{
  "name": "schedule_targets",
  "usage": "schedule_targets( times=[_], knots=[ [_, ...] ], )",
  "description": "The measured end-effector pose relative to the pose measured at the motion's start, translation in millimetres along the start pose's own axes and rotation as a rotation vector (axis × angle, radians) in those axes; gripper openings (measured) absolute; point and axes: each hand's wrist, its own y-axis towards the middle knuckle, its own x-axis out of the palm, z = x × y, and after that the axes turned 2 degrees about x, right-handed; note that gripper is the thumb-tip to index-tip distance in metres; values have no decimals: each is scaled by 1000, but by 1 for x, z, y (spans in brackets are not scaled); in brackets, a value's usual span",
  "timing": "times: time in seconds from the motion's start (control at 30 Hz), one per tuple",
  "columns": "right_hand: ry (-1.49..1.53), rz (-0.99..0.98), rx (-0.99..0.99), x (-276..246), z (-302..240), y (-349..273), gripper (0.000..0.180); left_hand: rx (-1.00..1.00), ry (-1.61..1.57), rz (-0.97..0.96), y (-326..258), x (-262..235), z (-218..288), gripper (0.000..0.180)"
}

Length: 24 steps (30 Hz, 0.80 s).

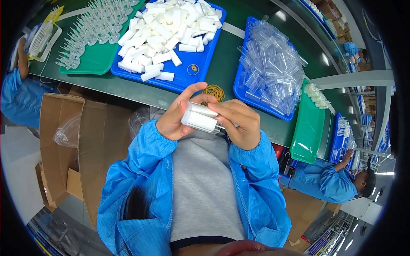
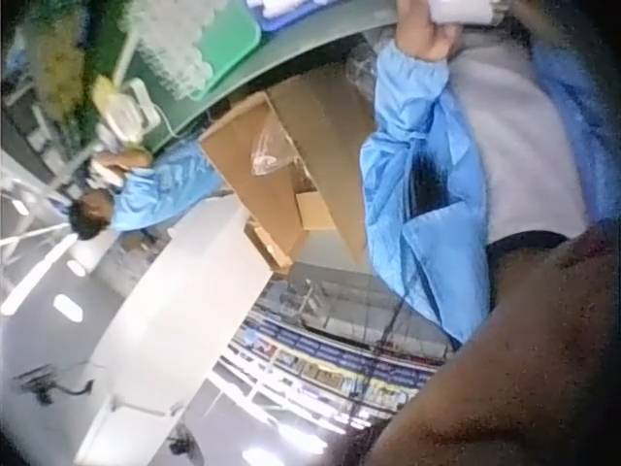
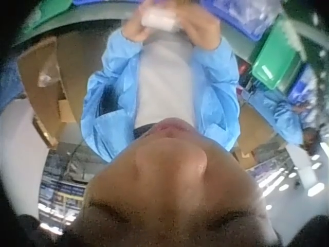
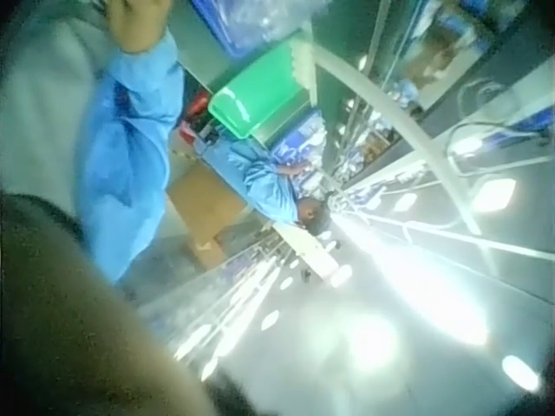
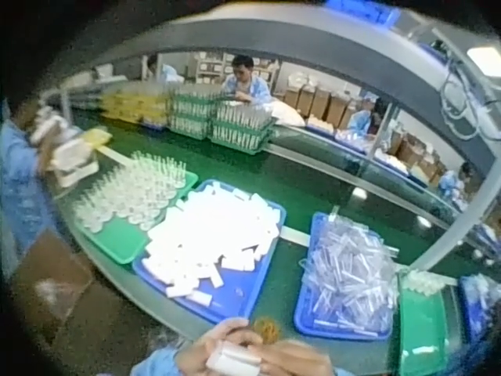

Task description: The person assembles components by fitting white foam pieces and transparent plastic tubes onto a base holder, then secures the bundle with a rubber band.

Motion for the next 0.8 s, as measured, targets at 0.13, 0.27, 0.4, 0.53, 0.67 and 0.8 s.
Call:
schedule_targets(
  times=[0.13,0.27,0.4,0.53,0.67,0.8],
  knots=[
    [-4,16,-26,-1,1,-2,30,-30,47,9,1,-12,-3,46],
    [14,-53,-81,-12,6,-1,28,-88,137,-51,-2,-21,4,42],
    [-228,25,-79,-38,12,-1,25,-65,98,-7,-8,-22,0,33],
    [-586,146,173,-63,27,-3,29,-59,205,81,-7,-18,5,32],
    [-981,-4,237,-75,53,-2,40,-77,270,94,-7,-13,8,40],
    [-1093,-62,128,-74,67,5,26,-103,307,148,-10,-15,7,47]
  ],
)
